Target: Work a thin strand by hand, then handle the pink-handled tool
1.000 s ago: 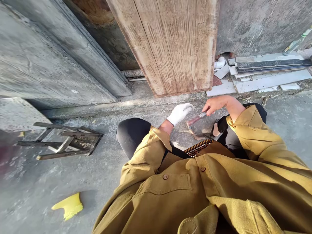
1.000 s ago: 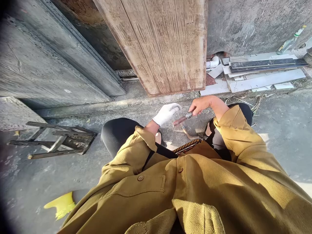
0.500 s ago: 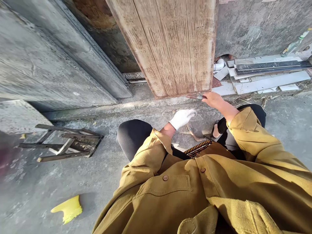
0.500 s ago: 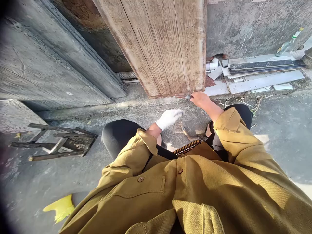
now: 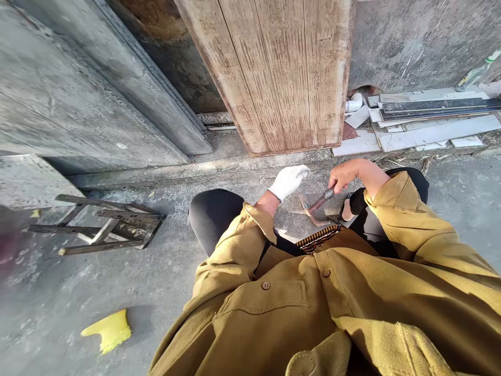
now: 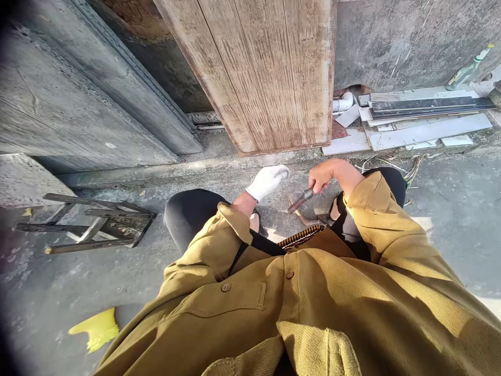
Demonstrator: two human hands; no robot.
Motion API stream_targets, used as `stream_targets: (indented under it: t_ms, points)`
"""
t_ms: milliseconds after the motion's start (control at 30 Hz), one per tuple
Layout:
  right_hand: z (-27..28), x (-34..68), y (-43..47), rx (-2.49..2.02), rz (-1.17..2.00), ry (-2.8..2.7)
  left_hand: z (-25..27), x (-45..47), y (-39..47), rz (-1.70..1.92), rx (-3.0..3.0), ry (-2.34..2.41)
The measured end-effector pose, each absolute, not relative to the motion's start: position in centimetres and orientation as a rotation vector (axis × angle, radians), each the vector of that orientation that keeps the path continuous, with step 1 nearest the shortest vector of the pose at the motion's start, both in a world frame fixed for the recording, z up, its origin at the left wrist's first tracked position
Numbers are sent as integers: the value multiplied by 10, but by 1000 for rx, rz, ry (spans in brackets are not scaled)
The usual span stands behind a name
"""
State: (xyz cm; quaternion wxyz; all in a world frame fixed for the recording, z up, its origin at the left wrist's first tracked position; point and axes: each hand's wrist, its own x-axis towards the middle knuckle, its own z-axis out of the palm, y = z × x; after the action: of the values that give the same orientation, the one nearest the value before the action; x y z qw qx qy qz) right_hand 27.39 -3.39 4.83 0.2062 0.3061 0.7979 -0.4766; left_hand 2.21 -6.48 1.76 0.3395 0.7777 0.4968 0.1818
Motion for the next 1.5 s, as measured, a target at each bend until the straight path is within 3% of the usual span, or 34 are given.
stream_targets:
  t_ms: [133, 267, 367, 433, 500, 600, 700, 900, 1067, 1133, 1233, 1367, 1500]
  points:
    - [75, 283, -34, 874, -1812, 2269, 14, 25, -72, 521, 1896, 1291]
    - [81, 278, -34, 1495, -2298, 2327, 13, 26, -83, 472, 1743, 1248]
    - [73, 269, -29, 2022, -2388, 2214, 14, 27, -88, 418, 1725, 1191]
    - [67, 264, -25, 2298, -2115, 2178, 15, 28, -90, 371, 1747, 1163]
    - [63, 260, -23, 2367, -1556, 2234, 17, 29, -92, 335, 1790, 1146]
    - [60, 255, -26, 2052, -719, 2292, 22, 30, -93, 345, 1849, 1144]
    - [59, 247, -34, 1709, -471, 2229, 27, 27, -90, 390, 1883, 1168]
    - [66, 246, -45, 1237, -849, 2135, 24, 17, -74, 503, 1872, 1275]
    - [76, 270, -38, 731, -1670, 2154, 14, 14, -70, 522, 1807, 1338]
    - [79, 278, -34, 829, -1973, 2211, 11, 15, -72, 502, 1768, 1308]
    - [79, 279, -32, 1360, -2223, 2266, 9, 17, -77, 437, 1695, 1229]
    - [72, 268, -30, 2052, -1948, 2186, 8, 18, -83, 379, 1669, 1181]
    - [64, 257, -28, 2078, -990, 2338, 8, 22, -87, 355, 1700, 1120]
